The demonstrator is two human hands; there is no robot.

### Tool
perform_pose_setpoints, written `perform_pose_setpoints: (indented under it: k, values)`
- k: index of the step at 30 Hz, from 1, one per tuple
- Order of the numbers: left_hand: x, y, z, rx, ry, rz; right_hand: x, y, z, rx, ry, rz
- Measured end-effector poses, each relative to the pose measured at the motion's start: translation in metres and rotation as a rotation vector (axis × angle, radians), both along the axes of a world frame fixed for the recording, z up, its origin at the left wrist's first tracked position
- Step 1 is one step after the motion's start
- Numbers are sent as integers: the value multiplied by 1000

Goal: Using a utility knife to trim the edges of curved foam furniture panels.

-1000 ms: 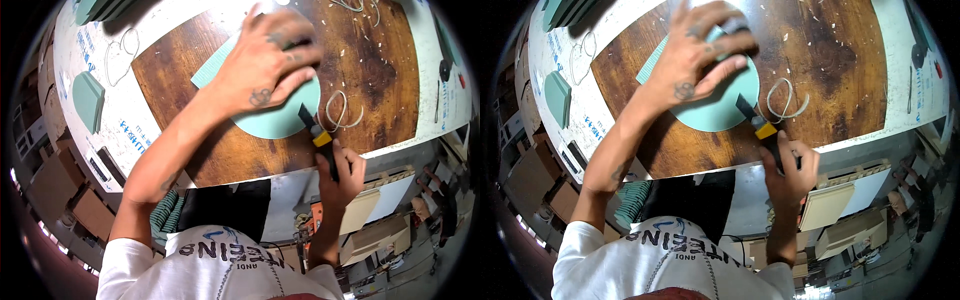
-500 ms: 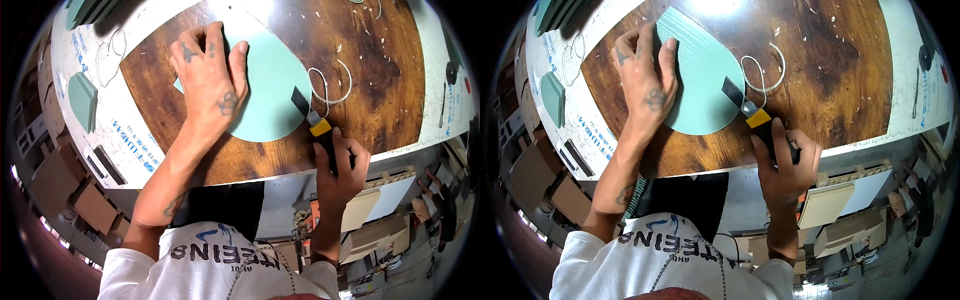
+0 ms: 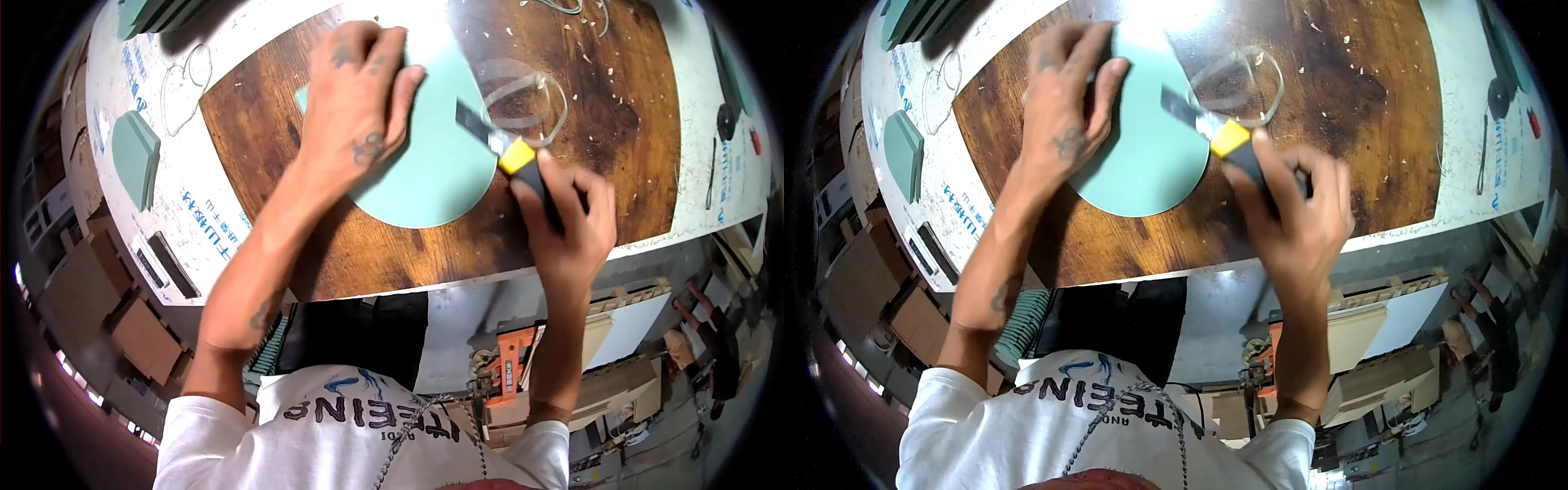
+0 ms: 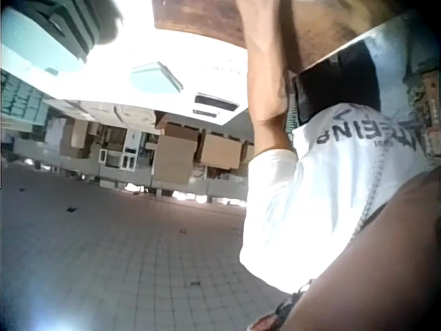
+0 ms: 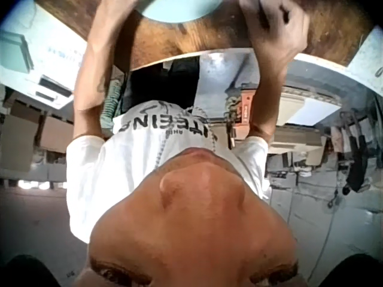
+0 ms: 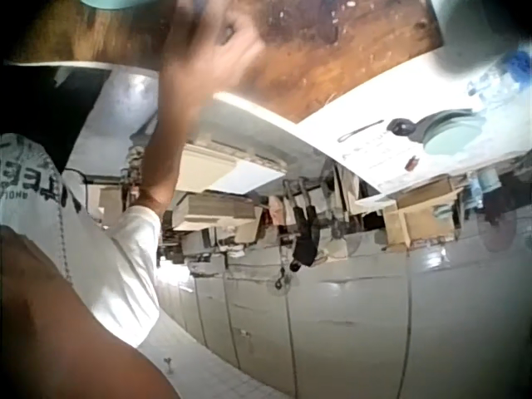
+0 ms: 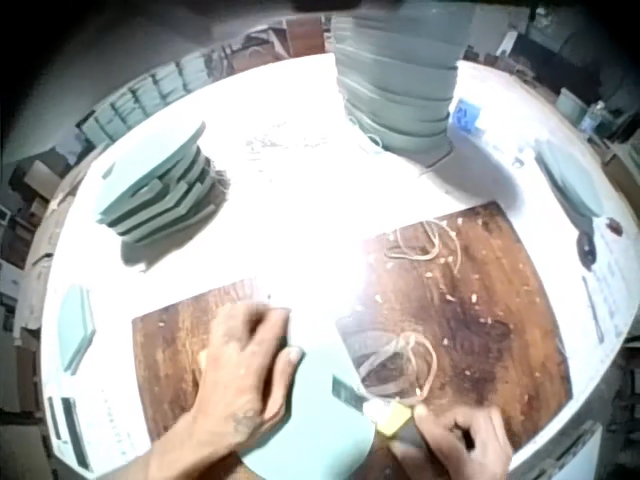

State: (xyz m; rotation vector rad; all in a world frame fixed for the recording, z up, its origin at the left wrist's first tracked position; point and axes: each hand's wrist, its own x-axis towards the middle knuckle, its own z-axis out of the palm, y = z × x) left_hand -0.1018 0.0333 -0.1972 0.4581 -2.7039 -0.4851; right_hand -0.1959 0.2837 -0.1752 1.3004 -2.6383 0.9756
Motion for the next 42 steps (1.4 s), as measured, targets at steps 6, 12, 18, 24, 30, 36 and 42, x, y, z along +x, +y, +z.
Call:
perform_pose_setpoints:
  k: [6,12,18,24,30,36,42]
  values:
    - [-18,32,5,-152,-21,120,77,48,14,173,-158,-191]
    - [-8,42,3,-79,-16,171,77,39,13,157,-106,-259]
    - [-7,38,3,-109,-5,136,68,34,17,171,-129,-240]
    - [-5,35,3,-88,7,110,48,15,9,180,-91,-196]
    - [-5,37,6,-61,2,130,-1,-29,-2,15,-9,-208]
    - [-3,44,5,32,37,66,-55,-50,5,-7,28,-413]
    - [-6,45,12,121,25,8,14,-6,19,116,37,-505]
